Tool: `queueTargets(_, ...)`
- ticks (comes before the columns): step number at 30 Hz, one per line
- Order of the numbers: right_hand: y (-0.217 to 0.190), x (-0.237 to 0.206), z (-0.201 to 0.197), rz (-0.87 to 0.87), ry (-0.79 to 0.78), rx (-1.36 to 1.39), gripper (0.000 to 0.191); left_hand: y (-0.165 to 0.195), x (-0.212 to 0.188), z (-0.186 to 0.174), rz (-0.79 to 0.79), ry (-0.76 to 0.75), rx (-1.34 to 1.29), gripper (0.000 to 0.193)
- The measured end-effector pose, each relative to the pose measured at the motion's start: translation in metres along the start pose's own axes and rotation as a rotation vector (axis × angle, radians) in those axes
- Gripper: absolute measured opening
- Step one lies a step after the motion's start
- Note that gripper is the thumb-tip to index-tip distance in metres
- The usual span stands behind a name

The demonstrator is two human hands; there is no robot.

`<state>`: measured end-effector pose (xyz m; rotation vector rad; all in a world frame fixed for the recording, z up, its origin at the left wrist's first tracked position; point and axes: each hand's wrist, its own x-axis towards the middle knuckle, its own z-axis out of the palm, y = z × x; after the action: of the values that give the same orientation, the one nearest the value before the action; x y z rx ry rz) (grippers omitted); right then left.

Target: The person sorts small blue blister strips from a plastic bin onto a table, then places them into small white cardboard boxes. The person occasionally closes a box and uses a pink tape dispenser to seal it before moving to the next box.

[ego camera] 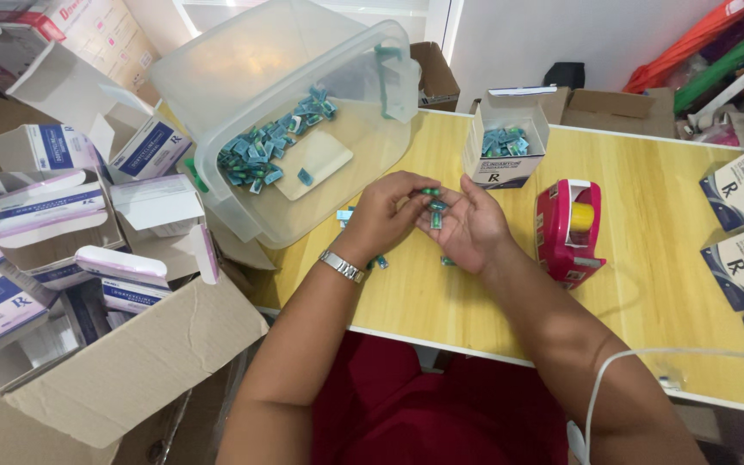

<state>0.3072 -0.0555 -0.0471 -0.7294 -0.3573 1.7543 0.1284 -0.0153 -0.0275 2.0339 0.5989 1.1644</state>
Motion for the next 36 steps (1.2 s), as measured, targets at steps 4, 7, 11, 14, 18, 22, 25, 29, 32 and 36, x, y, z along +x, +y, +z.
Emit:
queueTargets(4, 0.0, -0.003, 0.0, 0.016, -0.064, -0.035, 0.068, 0.009, 0.0, -0.004, 0.169, -0.014, 0.18, 0.03)
queueTargets(7, 0.002, -0.004, 0.004, 0.005, -0.033, -0.045, 0.065, 0.015, 0.0, -0.005, 0.138, -0.016, 0.119, 0.039)
queueTargets(11, -0.003, -0.007, 0.006, -0.012, -0.027, -0.033, 0.069, 0.016, 0.003, -0.015, 0.227, 0.038, 0.126, 0.036)
queueTargets(14, -0.006, -0.01, 0.007, -0.045, 0.011, -0.045, 0.075, 0.02, -0.002, -0.02, 0.129, 0.044, 0.226, 0.018)
queueTargets(18, -0.012, -0.009, 0.008, -0.116, 0.066, 0.048, 0.077, 0.028, -0.009, -0.008, 0.104, -0.257, 0.441, 0.02)
queueTargets(22, -0.016, -0.006, -0.001, -0.17, 0.101, 0.069, 0.076, 0.03, -0.006, 0.011, 0.154, -0.478, 0.565, 0.028)
queueTargets(25, -0.016, 0.001, -0.011, -0.181, 0.098, 0.015, 0.071, 0.027, -0.007, 0.014, 0.149, -0.499, 0.531, 0.019)
queueTargets(29, -0.015, 0.007, -0.021, -0.168, 0.108, -0.121, 0.052, 0.024, -0.008, 0.006, 0.051, -0.341, 0.301, 0.013)
queueTargets(32, -0.013, 0.006, -0.023, -0.083, 0.067, -0.127, 0.045, 0.022, -0.004, -0.004, 0.12, -0.008, 0.315, 0.017)
queueTargets(36, -0.003, 0.0, -0.017, 0.021, -0.029, -0.105, 0.042, 0.025, 0.0, -0.012, 0.224, 0.042, 0.434, 0.016)
